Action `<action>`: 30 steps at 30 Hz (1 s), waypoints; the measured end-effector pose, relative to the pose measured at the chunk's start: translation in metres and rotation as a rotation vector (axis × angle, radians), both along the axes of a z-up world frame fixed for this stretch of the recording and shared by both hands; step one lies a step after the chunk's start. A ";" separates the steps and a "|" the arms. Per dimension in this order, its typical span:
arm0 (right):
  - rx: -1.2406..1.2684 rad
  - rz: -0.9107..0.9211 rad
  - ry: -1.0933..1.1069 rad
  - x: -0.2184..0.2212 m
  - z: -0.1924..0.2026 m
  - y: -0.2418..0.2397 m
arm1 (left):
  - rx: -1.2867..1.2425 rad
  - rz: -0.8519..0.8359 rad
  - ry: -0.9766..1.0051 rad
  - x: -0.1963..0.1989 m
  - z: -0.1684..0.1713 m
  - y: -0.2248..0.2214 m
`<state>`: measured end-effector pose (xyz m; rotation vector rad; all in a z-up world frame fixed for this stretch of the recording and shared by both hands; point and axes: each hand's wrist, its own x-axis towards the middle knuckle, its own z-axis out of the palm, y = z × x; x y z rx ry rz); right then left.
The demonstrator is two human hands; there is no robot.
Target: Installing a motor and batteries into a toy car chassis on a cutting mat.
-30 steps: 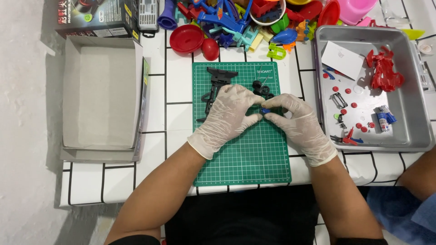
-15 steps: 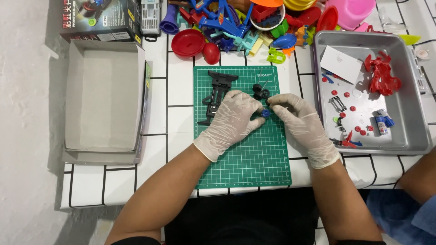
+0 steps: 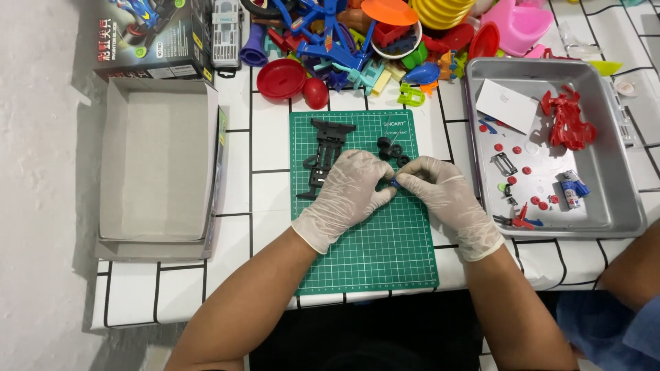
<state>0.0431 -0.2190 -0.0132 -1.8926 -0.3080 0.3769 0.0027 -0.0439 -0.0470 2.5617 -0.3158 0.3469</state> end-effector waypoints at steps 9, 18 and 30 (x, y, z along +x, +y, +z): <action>-0.073 0.040 0.011 0.004 0.011 -0.004 | -0.042 0.002 -0.024 0.005 -0.010 -0.002; -0.151 0.066 0.009 0.007 0.007 -0.007 | -0.024 0.014 -0.060 0.003 -0.016 -0.005; -0.162 0.012 0.030 0.005 -0.003 -0.004 | 0.015 -0.014 -0.069 0.004 -0.020 -0.005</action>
